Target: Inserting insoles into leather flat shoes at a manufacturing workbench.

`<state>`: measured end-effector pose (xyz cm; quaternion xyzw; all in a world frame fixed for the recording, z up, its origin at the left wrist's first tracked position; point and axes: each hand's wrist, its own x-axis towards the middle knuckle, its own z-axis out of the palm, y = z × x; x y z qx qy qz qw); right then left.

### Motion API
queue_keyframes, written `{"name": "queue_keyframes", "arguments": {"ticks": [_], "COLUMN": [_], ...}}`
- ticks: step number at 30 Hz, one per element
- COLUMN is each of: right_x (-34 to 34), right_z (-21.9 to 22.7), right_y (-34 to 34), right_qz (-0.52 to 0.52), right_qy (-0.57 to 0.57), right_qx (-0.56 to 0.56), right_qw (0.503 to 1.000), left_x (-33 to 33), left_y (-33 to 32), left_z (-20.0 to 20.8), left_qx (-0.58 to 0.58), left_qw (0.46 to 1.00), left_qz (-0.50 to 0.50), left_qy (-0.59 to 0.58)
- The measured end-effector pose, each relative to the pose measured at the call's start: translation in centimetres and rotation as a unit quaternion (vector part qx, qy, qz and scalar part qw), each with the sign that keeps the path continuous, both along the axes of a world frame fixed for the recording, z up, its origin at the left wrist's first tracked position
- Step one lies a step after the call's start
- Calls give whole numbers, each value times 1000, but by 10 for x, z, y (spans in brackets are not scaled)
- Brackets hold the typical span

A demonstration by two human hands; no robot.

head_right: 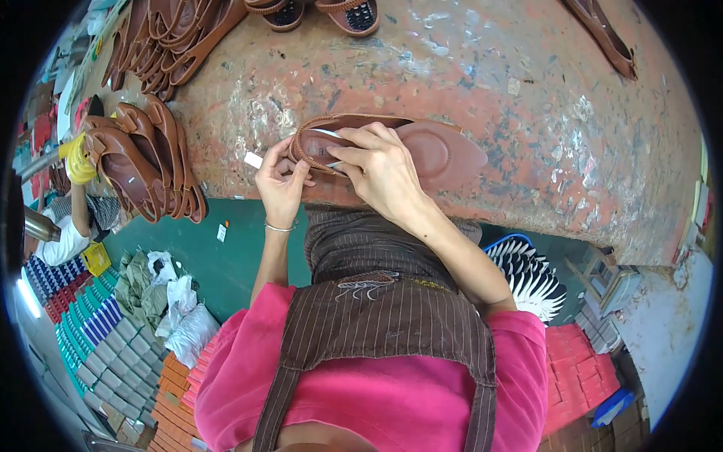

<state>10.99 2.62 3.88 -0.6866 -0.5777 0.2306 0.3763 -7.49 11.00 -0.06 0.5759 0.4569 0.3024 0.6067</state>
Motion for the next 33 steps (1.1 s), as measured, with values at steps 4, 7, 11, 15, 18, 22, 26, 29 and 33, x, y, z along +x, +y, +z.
{"name": "queue_keyframes", "arguments": {"ticks": [4, 7, 11, 15, 18, 22, 26, 29, 33], "right_x": [1, 2, 0, 0, 0, -3, -9, -14, -17], "right_z": [7, 8, 1, 2, 6, -2, -9, -8, -5], "right_y": [-1, -1, 3, 5, 6, 5, 3, 2, 2], "right_qz": [-10, -5, -1, 0, -11, -18, -6, 12, 71], "right_qy": [39, 36, 5, 8, 40, 20, -22, -58, -77], "right_qx": [4, -14, -24, -23, -26, -40, -26, -24, -14], "right_qw": [999, 999, 1000, 1000, 999, 999, 999, 998, 994], "left_x": [0, -3, 1, 4, 0, 5, 11, 12, 19], "left_y": [1, 1, 2, 4, 6, 4, 5, 4, 8], "left_z": [1, -5, -5, -2, -4, -1, 0, 0, 2], "left_qx": [-5, 33, 19, 6, 49, 16, 16, 109, 22], "left_qw": [1000, 999, 1000, 999, 997, 999, 995, 984, 993], "left_qz": [6, 3, 14, 29, -17, 29, 40, 5, 54], "left_qy": [-4, -7, 7, 20, 51, 28, 87, 139, 102]}}
